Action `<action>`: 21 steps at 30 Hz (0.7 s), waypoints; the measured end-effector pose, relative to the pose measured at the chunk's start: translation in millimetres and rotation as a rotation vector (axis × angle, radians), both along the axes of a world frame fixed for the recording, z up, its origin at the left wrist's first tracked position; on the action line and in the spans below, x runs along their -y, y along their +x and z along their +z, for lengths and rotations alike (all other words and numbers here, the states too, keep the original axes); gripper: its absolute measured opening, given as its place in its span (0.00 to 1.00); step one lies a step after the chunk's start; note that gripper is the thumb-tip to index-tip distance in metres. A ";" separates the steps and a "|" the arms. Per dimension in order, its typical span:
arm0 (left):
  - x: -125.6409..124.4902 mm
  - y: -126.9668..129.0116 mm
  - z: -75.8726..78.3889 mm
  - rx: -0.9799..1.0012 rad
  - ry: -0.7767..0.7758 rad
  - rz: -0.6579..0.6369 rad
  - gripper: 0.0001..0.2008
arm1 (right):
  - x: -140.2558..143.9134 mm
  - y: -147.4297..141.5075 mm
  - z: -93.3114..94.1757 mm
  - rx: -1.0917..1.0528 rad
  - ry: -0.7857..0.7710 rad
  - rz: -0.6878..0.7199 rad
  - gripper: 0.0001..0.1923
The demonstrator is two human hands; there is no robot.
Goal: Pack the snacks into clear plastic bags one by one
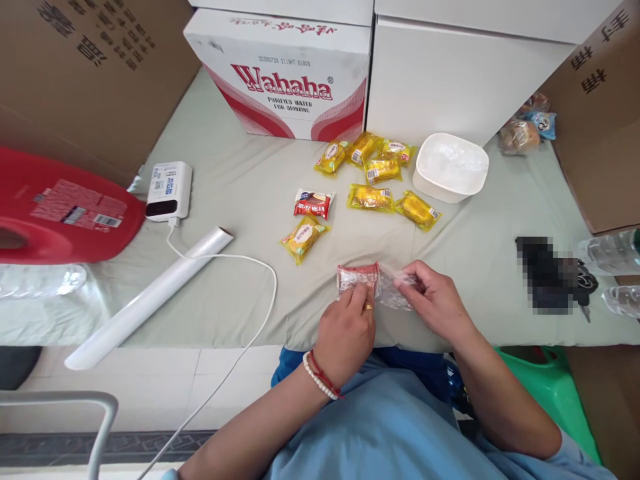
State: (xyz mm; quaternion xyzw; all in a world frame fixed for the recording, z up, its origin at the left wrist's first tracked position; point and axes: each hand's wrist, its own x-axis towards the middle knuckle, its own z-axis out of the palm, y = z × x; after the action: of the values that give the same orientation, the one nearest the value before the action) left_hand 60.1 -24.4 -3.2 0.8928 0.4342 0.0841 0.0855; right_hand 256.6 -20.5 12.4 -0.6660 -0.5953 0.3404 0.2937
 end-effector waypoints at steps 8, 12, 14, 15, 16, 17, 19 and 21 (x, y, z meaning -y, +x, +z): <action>9.0 -30.1 3.9 0.347 -0.086 0.038 0.23 | -51.0 -59.2 -1.4 0.065 -0.064 0.304 0.06; 2.0 -61.0 -0.7 0.612 -0.160 0.339 0.19 | -49.1 -55.5 -7.2 0.100 0.014 0.378 0.08; -7.7 -61.9 -10.0 0.557 -0.213 0.509 0.13 | -42.3 -54.4 -7.7 0.054 0.056 0.394 0.11; -12.9 -58.3 -15.0 0.508 -0.253 0.529 0.14 | -38.6 -54.5 -8.0 0.030 0.076 0.396 0.12; -17.6 -52.8 -19.6 0.462 -0.287 0.516 0.15 | -35.1 -54.8 -8.5 0.008 0.090 0.393 0.13; -21.2 -46.1 -23.1 0.432 -0.308 0.493 0.16 | -31.7 -55.1 -9.0 -0.013 0.095 0.384 0.14; -24.5 -32.5 -26.3 0.433 -0.312 0.462 0.14 | -24.9 -54.6 -10.0 -0.060 0.077 0.337 0.16; -22.4 -22.0 -24.6 0.502 -0.304 0.468 0.11 | -16.8 -52.5 -9.8 -0.113 0.057 0.255 0.19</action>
State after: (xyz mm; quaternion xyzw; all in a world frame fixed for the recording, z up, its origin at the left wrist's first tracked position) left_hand 38.1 -2.0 -27.8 0.6981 0.5995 0.2523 0.2993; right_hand 204.1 -3.7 2.6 -0.5559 -0.6671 0.3949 0.3000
